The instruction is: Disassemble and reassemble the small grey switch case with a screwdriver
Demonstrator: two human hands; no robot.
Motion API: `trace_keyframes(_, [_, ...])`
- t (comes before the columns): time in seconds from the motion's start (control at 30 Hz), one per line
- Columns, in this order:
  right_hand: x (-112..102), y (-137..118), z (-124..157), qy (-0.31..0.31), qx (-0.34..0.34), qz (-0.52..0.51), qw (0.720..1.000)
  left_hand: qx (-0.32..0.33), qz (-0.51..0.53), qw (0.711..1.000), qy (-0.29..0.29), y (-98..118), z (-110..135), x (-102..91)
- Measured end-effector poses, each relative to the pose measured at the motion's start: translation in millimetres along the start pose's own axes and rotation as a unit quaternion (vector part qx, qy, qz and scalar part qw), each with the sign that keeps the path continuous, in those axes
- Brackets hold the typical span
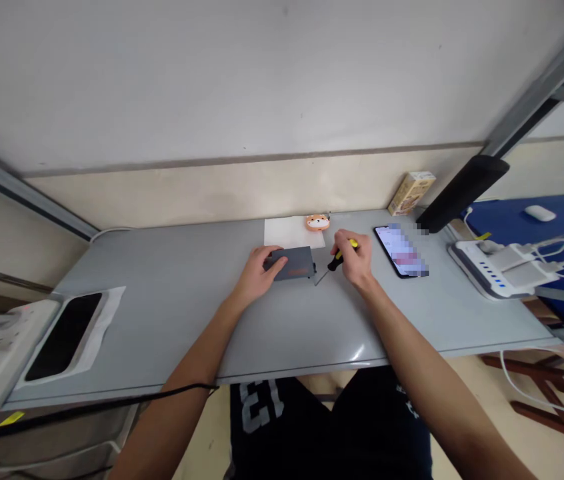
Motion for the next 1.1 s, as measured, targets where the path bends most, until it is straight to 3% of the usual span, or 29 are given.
trace_keyframes(0.23, [4.0, -20.5, 13.4, 0.013, -0.079, 0.094, 0.992, 0.039, -0.043, 0.998, -0.030, 3.7, -0.5, 5.4])
trace_keyframes(0.5, [1.1, -14.8, 13.3, 0.035, -0.050, 0.072, 0.996, 0.070, -0.058, 0.995, -0.045, 3.4, -1.5, 7.0])
trace_keyframes(0.87, [41.7, -19.2, 34.7, -0.050, -0.041, 0.034, 0.997, 0.078, -0.060, 0.994, -0.048, 4.9, -1.4, 8.2])
trace_keyframes(1.1, [38.1, -21.9, 36.8, -0.011, -0.082, 0.068, 0.994, 0.079, -0.054, 0.994, -0.049, 9.5, -0.3, 7.9])
Point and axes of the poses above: each hand's wrist, its own z-axis away from the middle knuckle, its own x-axis out of the palm, y = z × x, the point moved 6 cm from there along -z, towards the middle knuckle, and after that the axes turned 15 degrees about z, right-handed, at the moved point
